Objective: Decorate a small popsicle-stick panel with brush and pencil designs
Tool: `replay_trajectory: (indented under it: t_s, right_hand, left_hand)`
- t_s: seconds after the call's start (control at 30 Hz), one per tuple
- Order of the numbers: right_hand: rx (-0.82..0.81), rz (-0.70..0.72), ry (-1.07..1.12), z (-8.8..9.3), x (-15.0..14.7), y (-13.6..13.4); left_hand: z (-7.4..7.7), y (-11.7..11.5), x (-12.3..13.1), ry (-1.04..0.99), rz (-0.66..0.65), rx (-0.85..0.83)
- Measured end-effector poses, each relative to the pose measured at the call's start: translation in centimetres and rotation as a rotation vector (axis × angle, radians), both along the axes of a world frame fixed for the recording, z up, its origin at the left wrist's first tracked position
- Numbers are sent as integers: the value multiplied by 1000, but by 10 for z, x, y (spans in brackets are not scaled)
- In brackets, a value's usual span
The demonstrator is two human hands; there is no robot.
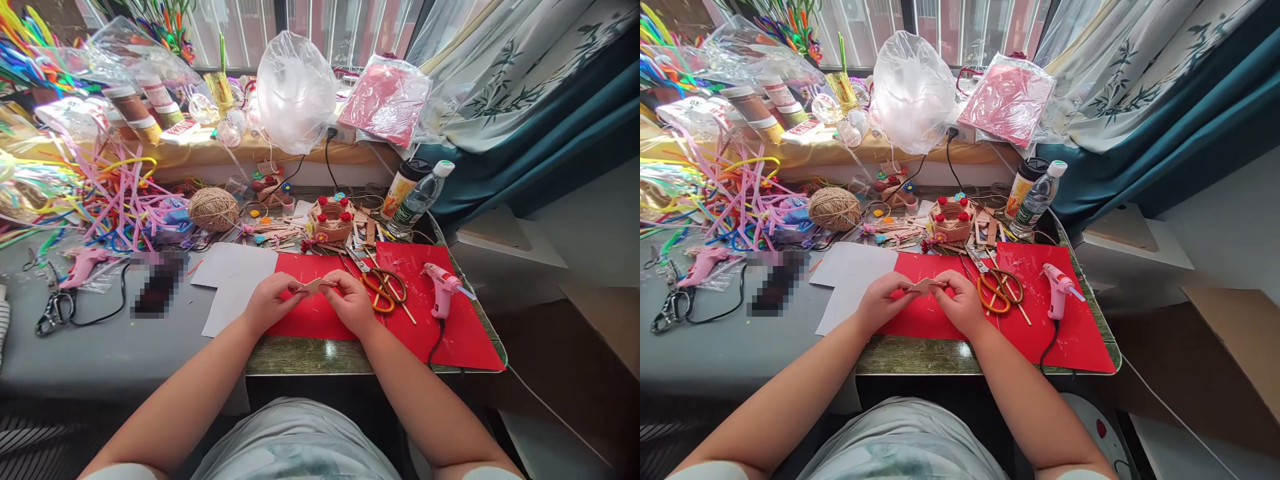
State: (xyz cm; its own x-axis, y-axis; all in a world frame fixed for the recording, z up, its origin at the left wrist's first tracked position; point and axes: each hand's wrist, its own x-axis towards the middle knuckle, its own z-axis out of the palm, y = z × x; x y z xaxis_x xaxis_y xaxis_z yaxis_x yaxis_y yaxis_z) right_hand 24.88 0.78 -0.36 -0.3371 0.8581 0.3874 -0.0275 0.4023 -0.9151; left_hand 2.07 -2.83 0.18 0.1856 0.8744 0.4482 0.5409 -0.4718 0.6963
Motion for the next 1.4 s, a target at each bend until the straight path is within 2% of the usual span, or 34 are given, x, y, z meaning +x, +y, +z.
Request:
replay_trajectory:
  t_s: [0.13,0.27,0.33,0.4,0.5,0.6,0.67,0.77,0.93,1.0,1.17,1.4]
  right_hand:
    - [-306,-5,142,-6,-3,4]
    - [-478,26,169,-10,-7,3]
    - [-474,89,102,-12,-8,2]
    - [-370,94,-17,-14,-8,2]
    - [-107,-53,-111,-13,-4,6]
    - [-25,-215,55,-9,5,10]
    - [-31,-258,114,-7,10,10]
    - [-59,-221,95,-5,10,9]
    - [-513,26,460,8,4,25]
    - [-583,18,528,15,7,31]
    - [-474,-93,502,27,14,29]
    - [-510,-106,277,17,5,23]
  left_hand:
    - [-4,2,-4,-97,33,-116]
    - [-11,5,-10,-206,110,-203]
    - [-12,7,-12,-250,129,-227]
    - [-13,7,-13,-277,136,-234]
    - [-12,8,-15,-319,169,-215]
    - [-13,8,-17,-384,250,-188]
    - [-15,10,-18,-432,308,-184]
    - [-18,12,-20,-505,352,-193]
    - [-19,17,-20,-590,317,-204]
    - [-18,19,-20,-616,307,-198]
    - [-14,19,-20,-624,264,-214]
    - [-12,17,-21,-607,228,-228]
